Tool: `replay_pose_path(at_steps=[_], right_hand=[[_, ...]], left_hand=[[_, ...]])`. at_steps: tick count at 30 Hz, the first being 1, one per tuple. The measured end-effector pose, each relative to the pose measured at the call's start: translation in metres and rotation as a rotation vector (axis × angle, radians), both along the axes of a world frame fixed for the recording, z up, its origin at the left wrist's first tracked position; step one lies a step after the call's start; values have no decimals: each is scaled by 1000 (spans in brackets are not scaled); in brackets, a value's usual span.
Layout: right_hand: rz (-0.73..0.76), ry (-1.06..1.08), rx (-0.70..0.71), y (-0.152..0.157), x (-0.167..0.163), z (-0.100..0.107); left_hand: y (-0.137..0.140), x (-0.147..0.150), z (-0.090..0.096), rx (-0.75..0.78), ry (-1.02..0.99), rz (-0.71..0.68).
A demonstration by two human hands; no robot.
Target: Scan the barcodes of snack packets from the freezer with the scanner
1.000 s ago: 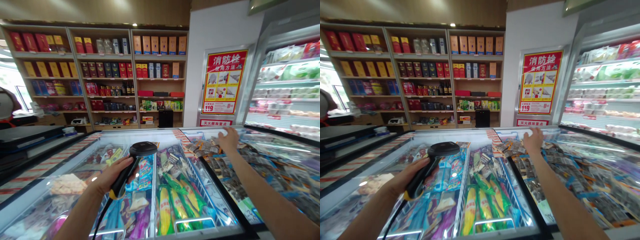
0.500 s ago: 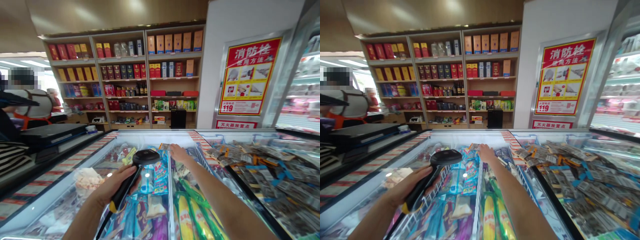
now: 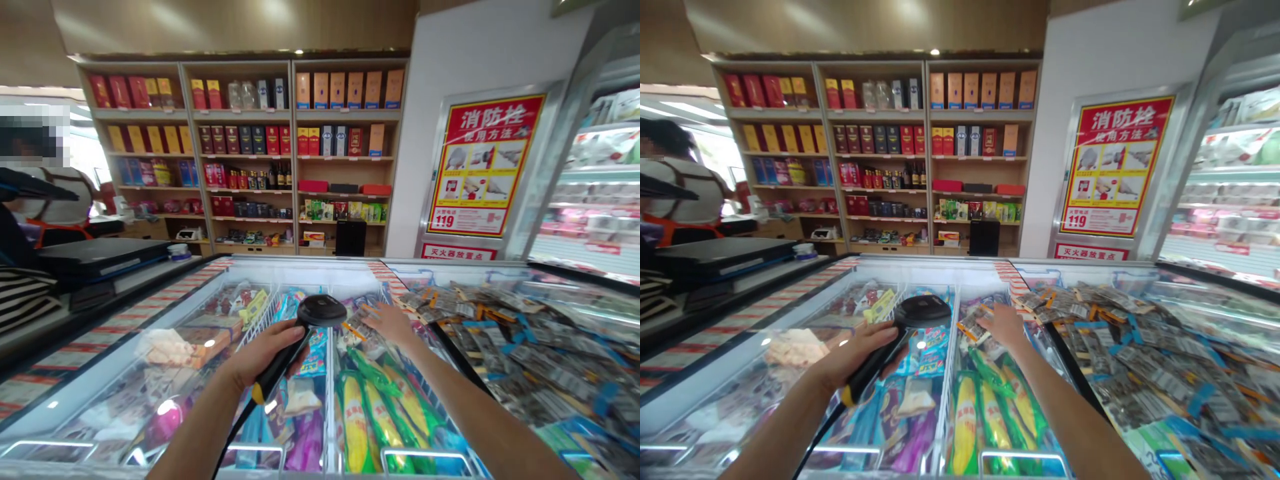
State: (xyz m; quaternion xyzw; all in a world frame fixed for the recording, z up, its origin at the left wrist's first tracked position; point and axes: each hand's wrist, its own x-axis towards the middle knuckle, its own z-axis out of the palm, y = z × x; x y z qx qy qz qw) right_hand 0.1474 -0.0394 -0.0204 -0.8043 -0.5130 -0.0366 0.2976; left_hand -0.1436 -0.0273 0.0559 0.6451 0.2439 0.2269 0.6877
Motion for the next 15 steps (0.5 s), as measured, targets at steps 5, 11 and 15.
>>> replay_pose_path(at_steps=[5,11,15], right_hand=[[68,305,83,0,-13,5],[29,937,412,-28,0,19],[31,1141,554,-36,21,16]], left_hand=[[-14,7,1,18,2,-88],[-20,11,4,45,11,-133],[-25,17,9,61,7,-170]])
